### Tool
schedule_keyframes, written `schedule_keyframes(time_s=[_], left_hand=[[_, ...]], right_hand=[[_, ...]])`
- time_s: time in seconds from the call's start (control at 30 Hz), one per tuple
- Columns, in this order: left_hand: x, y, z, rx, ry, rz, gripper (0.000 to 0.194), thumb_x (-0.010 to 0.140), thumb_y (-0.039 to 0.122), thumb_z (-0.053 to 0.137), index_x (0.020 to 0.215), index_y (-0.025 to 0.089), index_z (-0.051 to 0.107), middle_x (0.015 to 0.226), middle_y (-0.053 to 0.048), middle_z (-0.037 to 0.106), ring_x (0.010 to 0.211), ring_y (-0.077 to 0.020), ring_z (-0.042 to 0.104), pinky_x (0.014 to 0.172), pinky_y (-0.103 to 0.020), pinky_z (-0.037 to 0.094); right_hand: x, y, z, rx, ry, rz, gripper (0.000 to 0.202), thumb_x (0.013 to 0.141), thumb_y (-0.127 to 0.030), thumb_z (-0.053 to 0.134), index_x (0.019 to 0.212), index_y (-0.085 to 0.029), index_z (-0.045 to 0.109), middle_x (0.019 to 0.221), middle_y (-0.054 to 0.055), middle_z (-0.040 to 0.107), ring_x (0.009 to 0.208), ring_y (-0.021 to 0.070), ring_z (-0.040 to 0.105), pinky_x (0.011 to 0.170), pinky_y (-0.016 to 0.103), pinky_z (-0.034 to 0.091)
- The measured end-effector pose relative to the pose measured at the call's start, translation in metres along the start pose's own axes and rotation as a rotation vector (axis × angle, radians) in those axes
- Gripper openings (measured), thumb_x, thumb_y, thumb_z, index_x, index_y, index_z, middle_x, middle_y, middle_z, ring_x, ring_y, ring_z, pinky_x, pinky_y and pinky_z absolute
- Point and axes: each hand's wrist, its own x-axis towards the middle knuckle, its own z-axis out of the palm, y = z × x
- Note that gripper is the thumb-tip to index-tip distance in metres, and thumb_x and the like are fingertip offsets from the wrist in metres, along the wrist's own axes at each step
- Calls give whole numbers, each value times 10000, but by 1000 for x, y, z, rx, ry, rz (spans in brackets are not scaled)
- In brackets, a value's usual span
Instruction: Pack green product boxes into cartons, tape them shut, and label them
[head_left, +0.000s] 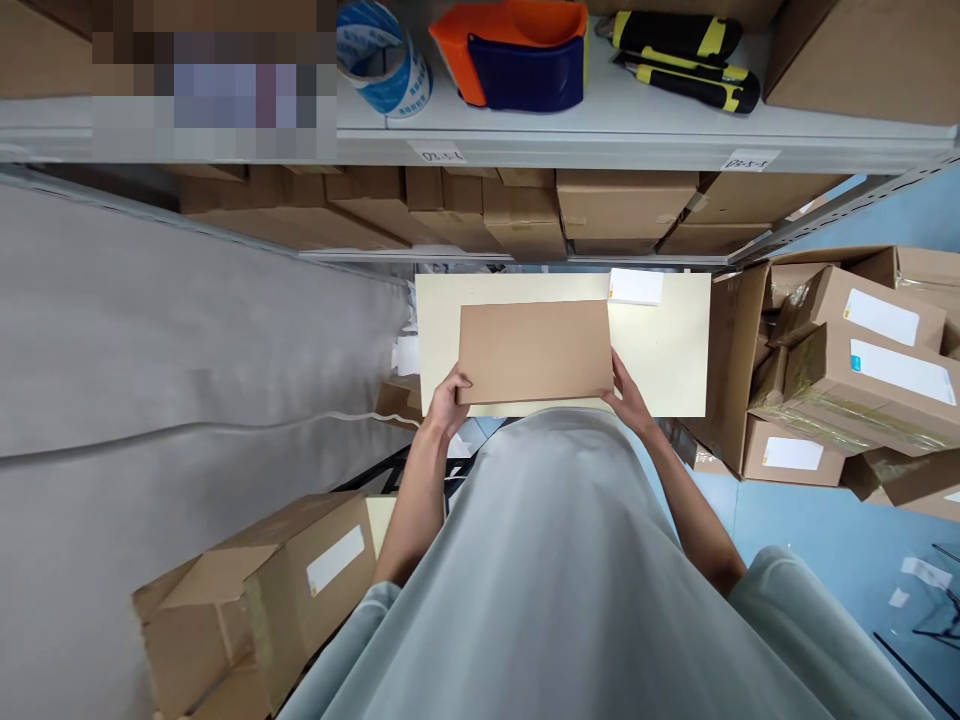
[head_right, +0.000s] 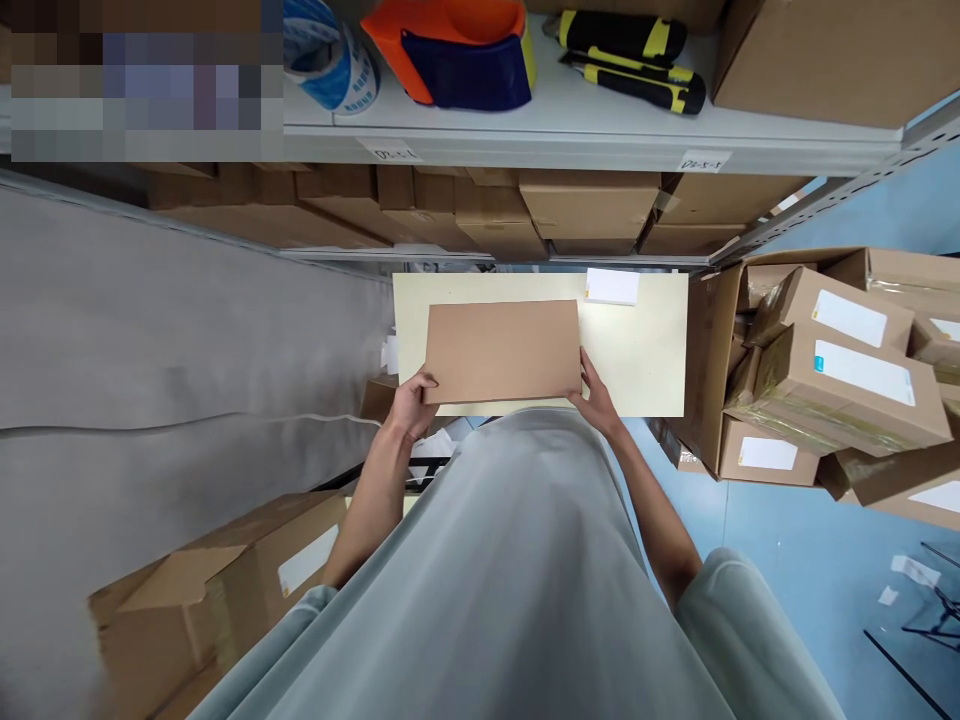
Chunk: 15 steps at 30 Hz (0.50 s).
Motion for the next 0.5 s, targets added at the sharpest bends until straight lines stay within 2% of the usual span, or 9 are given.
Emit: schedule_keyframes(time_s=[0.13,0.2,0.27,0.33,0.4,0.47,0.5], left_hand=[[17,-6,9,159,97,22,582,563,304,564,1126,232,688,1056,-66,794,1063,-305,718,968,-429,616],[22,-8,14,243,170,20,618,574,283,587,1180,233,697,1131,-75,803,1163,-340,704,1064,-482,596],[24,-9,21,339,245,42,722,612,271,621,1329,219,685,1303,-116,788,1317,-385,670,1178,-549,548],[23,-5,32,449,317,120,874,675,278,663,1539,178,588,1563,-173,671,1531,-414,548,1314,-582,435],[22,4,49,589,364,259,994,755,312,688,1696,127,427,1784,-200,441,1709,-407,320,1417,-569,265],[22,20,72,711,329,426,1013,848,369,677,1760,110,323,1878,-187,250,1775,-376,122,1451,-553,129],[24,29,85,755,280,505,984,896,399,658,1771,116,308,1891,-177,209,1782,-363,70,1451,-556,92]], right_hand=[[3,9,-1,-12,-45,-13,1073,916,-475,700,1832,-261,184,1885,82,251,1726,288,330,1383,530,357],[1,12,0,-40,-50,-5,1097,919,-480,716,1837,-264,156,1886,80,242,1727,286,329,1375,529,376],[-1,14,-1,-76,-50,12,1087,939,-518,734,1836,-274,171,1878,81,263,1726,291,331,1373,543,380],[-1,15,-6,-106,-22,19,996,993,-590,704,1824,-292,241,1862,76,311,1722,294,342,1382,561,364],[6,15,-18,-136,46,2,880,1055,-678,607,1800,-302,326,1848,66,349,1719,287,348,1396,562,341],[21,15,-38,-203,134,-36,834,1080,-744,519,1767,-284,411,1839,69,370,1725,282,334,1407,559,322],[31,14,-50,-260,169,-53,828,1080,-760,507,1744,-268,457,1833,76,384,1730,287,322,1411,565,313]])
